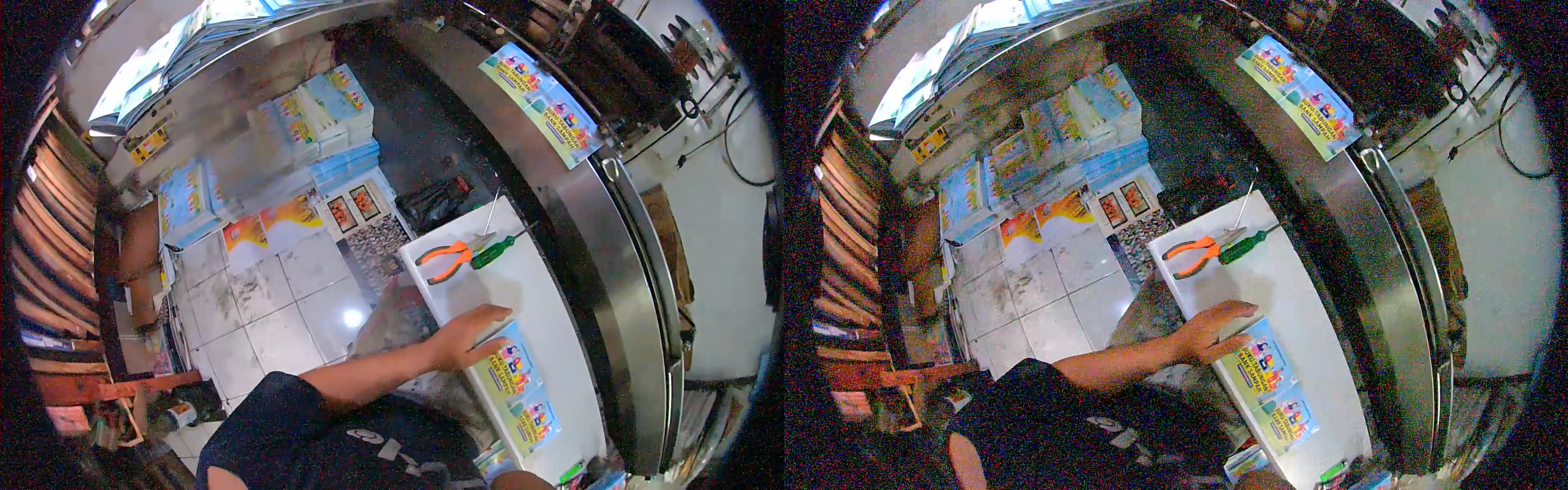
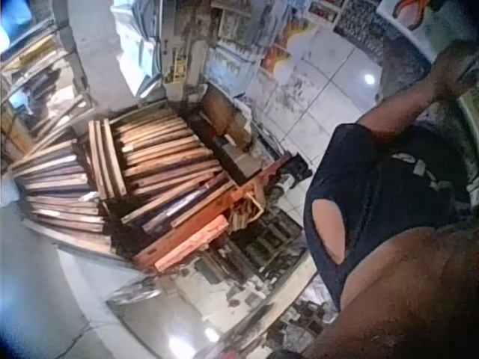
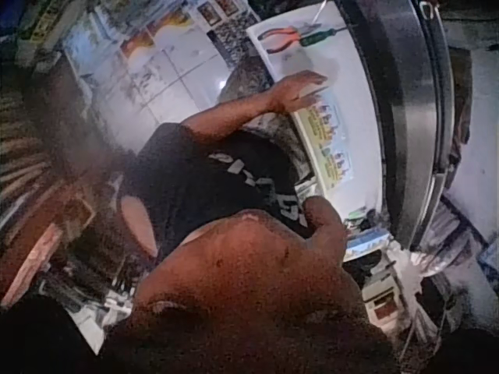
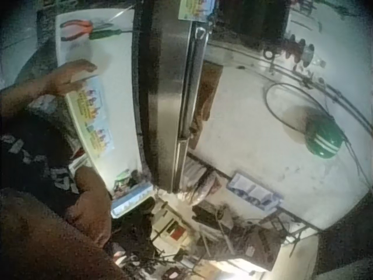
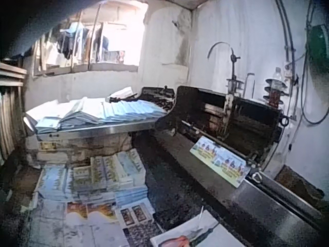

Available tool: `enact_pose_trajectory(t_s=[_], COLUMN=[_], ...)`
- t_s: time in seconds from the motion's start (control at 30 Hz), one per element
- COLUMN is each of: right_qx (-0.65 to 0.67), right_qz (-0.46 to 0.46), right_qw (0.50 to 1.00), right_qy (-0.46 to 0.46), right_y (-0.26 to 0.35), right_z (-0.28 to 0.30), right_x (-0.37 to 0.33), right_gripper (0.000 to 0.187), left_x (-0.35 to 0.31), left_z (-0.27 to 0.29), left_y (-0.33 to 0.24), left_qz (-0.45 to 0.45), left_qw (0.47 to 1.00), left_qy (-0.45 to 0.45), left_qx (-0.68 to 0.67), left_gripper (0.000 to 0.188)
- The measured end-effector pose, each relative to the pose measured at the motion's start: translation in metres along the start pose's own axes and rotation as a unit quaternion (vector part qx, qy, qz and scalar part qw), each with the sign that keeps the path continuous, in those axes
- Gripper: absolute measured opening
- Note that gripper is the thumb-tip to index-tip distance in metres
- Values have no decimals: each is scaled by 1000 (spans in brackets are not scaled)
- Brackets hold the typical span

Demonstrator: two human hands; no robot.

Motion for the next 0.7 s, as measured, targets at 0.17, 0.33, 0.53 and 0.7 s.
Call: enact_pose_trajectory(t_s=[0.17,0.33,0.53,0.7], right_qx=[0,-34,-95,-96], right_qz=[0,-62,-130,-111], right_qw=[1000,995,979,979], right_qy=[20,69,126,142], right_y=[2,-33,-110,-90], right_z=[-9,-64,-151,-157], right_x=[1,10,-55,-57], right_gripper=[58,64,77,80], left_x=[-6,-5,-7,2], left_z=[2,-6,-2,13], left_y=[3,0,5,-2], left_qz=[7,-23,-30,-44], left_qw=[1000,1000,998,995], left_qy=[-8,-5,-37,-51], left_qx=[18,-1,49,73], left_gripper=[56,54,49,46])
Point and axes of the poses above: each hand's wrist, its own x-axis towards the middle knuckle, its own z-axis out of the back of the hand, y = z × x, the point moved 10 cm from there along x, towards the middle knuckle, and after that the axes turned 7 degrees about -y, right-handed, at the moved point
